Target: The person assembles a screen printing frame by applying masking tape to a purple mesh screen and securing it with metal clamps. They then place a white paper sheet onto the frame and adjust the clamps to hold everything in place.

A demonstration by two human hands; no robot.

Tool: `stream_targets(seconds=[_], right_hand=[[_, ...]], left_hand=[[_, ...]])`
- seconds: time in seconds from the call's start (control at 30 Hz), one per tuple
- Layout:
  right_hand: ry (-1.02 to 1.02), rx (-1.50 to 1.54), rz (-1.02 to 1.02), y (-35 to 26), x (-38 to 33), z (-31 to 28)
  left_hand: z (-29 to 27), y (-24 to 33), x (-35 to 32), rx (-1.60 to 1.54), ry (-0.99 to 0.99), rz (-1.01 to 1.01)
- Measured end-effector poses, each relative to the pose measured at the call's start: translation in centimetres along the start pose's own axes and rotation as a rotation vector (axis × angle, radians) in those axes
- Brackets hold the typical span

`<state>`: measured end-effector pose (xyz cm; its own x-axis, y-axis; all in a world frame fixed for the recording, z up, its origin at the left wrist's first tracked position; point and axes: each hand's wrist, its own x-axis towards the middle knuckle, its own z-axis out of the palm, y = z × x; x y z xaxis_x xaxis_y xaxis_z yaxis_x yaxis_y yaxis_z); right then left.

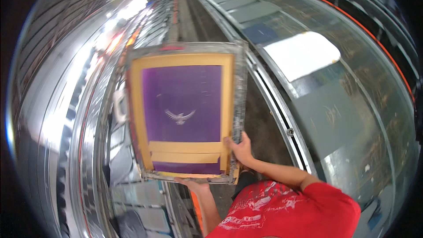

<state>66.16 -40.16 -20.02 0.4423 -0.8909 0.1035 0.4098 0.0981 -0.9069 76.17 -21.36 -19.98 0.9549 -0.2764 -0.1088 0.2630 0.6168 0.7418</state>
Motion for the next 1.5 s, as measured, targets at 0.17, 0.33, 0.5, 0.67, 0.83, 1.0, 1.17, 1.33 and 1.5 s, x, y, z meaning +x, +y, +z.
stream_targets(seconds=[0.17, 0.33, 0.5, 0.67, 0.83, 1.0, 1.17, 1.33, 1.5], right_hand=[[-0.664, -0.575, 0.118, -0.3, 8.7, 2.7], [-0.723, -0.867, -0.695, -9.2, 17.2, 6.1], [-0.243, -0.85, -1.237, -17.9, 28.1, 12.1], [-0.255, -1.125, -1.122, -15.2, 37.7, 12.0], [-0.506, -0.94, -0.723, -6.8, 42.9, 5.3], [-0.375, -0.615, -0.625, 0.5, 43.8, 1.8], [-0.125, -0.347, -0.399, 3.0, 46.0, 1.7], [0.043, -0.21, -0.222, 1.4, 49.4, 0.9], [0.246, -0.105, -0.124, -1.0, 51.3, -3.2]], left_hand=[[-1.1, 4.5, 14.1, 0.128, 0.243, 0.091], [2.5, 12.9, 23.8, 0.306, 0.315, 0.574], [10.8, 20.0, 30.7, 0.764, 0.282, 0.768], [15.0, 18.6, 39.9, 1.136, 0.123, 1.018], [15.7, 18.7, 49.1, 1.46, -0.069, 1.015], [22.4, 17.6, 53.2, 1.766, -0.175, 1.389], [38.5, 14.3, 56.7, 1.902, -0.264, 1.614], [52.7, 4.8, 55.0, 1.019, -0.515, 2.14], [53.6, -5.9, 53.4, 1.191, -0.717, 1.648]])
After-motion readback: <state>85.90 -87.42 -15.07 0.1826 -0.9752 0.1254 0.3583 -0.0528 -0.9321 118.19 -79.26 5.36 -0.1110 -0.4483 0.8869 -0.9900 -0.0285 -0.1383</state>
